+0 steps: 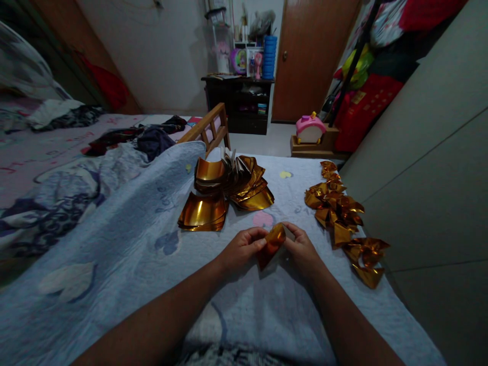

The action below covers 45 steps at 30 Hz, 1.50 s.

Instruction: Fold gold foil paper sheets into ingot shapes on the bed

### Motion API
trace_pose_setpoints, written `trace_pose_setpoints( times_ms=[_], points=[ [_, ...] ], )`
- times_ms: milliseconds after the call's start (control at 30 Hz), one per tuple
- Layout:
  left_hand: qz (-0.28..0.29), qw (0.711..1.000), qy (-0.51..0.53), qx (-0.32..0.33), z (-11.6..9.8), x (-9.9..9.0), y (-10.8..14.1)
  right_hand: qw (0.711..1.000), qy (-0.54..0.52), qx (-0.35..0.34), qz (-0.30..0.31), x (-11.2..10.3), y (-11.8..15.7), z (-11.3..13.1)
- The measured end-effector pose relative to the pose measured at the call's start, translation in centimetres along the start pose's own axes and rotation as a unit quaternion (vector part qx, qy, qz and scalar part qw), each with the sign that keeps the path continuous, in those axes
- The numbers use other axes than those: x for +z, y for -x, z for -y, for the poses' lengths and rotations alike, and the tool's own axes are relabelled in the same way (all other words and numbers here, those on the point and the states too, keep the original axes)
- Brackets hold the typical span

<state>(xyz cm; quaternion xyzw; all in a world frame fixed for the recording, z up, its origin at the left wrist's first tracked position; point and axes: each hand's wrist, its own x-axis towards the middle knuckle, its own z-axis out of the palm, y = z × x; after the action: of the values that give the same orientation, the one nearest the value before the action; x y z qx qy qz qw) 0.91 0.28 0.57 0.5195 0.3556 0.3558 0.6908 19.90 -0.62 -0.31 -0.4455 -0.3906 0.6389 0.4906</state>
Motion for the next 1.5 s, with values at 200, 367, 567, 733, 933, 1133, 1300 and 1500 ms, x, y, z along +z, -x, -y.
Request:
trace_pose_setpoints(
  times_ms=[200, 367, 567, 733, 933, 1133, 1300, 1500],
  points=[
    [-0.001, 0.982, -0.155, 0.104, -0.1, -0.1, -0.2, 1.0, 0.025, -0.016, -0.005, -0.3, -0.3, -0.3],
    [-0.009, 0.996, -0.067, 0.054, 0.4, -0.1, -0.1, 0.996, 0.084, -0.018, 0.001, 0.0, -0.1, 0.3],
    [0.003, 0.984, -0.133, 0.117, 0.5, -0.1, 0.3, 0.992, 0.114, -0.026, 0.038, 0.7, -0.1, 0.7],
    [0.02, 0.958, -0.233, 0.168, 0.0, -0.3, 0.0, 0.995, 0.083, -0.039, 0.047, 0.7, -0.6, 0.4],
    [0.049, 0.945, -0.271, 0.177, -0.4, -0.2, 0.0, 0.994, 0.084, -0.018, 0.062, 0.7, -0.3, 0.4],
    [0.037, 0.955, -0.263, 0.133, -0.5, -0.1, 0.3, 0.992, 0.098, -0.001, 0.08, 0.8, 0.0, 0.9],
    [0.025, 0.958, -0.259, 0.121, -0.4, -0.1, 0.4, 0.99, 0.104, 0.01, 0.094, 0.7, -0.1, 0.8],
    [0.039, 0.96, -0.244, 0.127, -0.8, 0.0, 0.4, 0.991, 0.101, 0.019, 0.089, 0.8, 0.1, 0.8]
  ],
)
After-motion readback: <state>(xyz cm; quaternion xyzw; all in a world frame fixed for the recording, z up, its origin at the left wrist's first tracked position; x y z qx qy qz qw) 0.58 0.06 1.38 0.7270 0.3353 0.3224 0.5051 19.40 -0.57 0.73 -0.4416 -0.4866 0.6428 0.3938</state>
